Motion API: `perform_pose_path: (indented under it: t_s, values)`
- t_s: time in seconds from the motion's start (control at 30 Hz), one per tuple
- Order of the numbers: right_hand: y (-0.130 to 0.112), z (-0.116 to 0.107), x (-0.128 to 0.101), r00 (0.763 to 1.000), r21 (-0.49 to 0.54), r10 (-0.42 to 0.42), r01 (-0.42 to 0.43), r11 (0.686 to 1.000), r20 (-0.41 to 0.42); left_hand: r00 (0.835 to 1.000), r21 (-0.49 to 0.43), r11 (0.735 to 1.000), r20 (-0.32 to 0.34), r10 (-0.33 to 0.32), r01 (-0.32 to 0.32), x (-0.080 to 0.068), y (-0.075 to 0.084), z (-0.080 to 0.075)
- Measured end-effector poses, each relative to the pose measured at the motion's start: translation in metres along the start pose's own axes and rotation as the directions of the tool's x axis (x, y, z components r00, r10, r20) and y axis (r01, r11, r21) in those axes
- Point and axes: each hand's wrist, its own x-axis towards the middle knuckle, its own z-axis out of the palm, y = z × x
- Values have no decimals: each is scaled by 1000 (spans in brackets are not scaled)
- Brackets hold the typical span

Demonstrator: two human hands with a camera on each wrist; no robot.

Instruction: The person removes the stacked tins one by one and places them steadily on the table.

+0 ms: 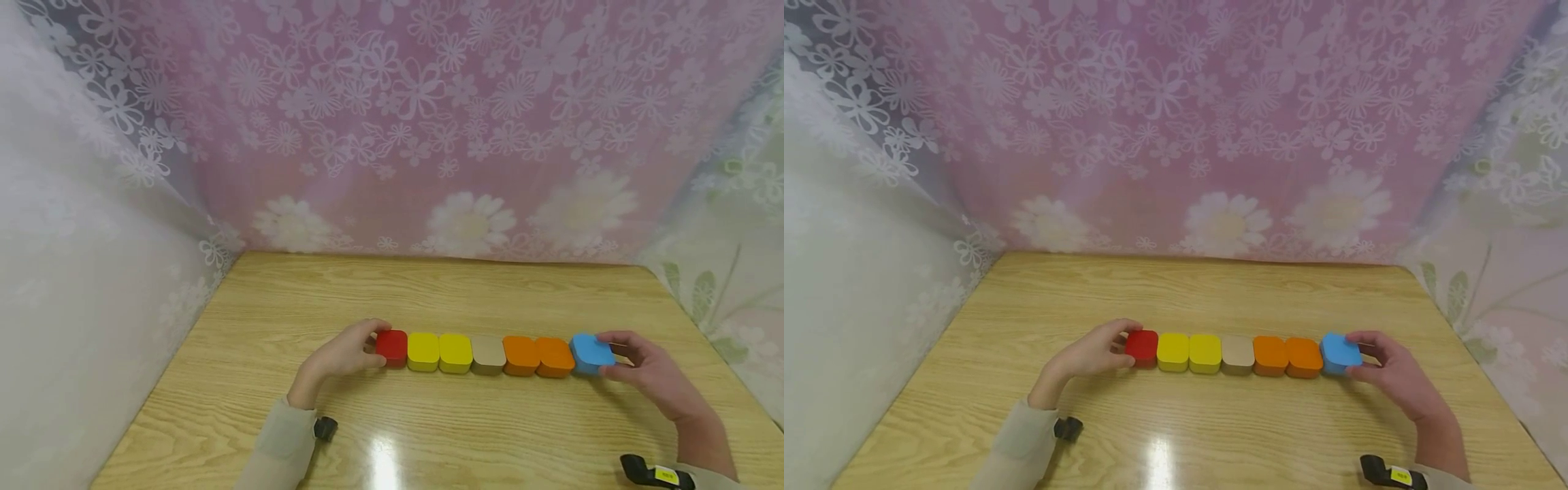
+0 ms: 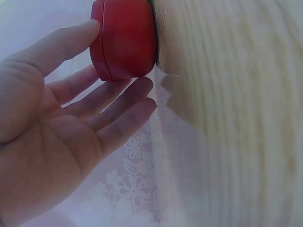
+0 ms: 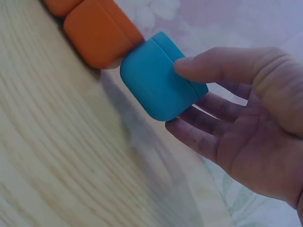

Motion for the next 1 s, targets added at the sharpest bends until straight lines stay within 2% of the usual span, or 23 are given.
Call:
perform_pose_path:
  t_s: [0.33,0.73,1.0]
  values:
    - [1,4,5,997,-38,58,-56,998,53,1000,7,1000,2,-16,16,-1,-1,0]
    - [1,5,8,994,-88,88,-83,993,59,1000,-26,1000,-1,2,-2,-1,1,0]
    - [-2,6,8,988,-156,131,-118,981,76,1000,-30,999,10,-12,12,2,2,2]
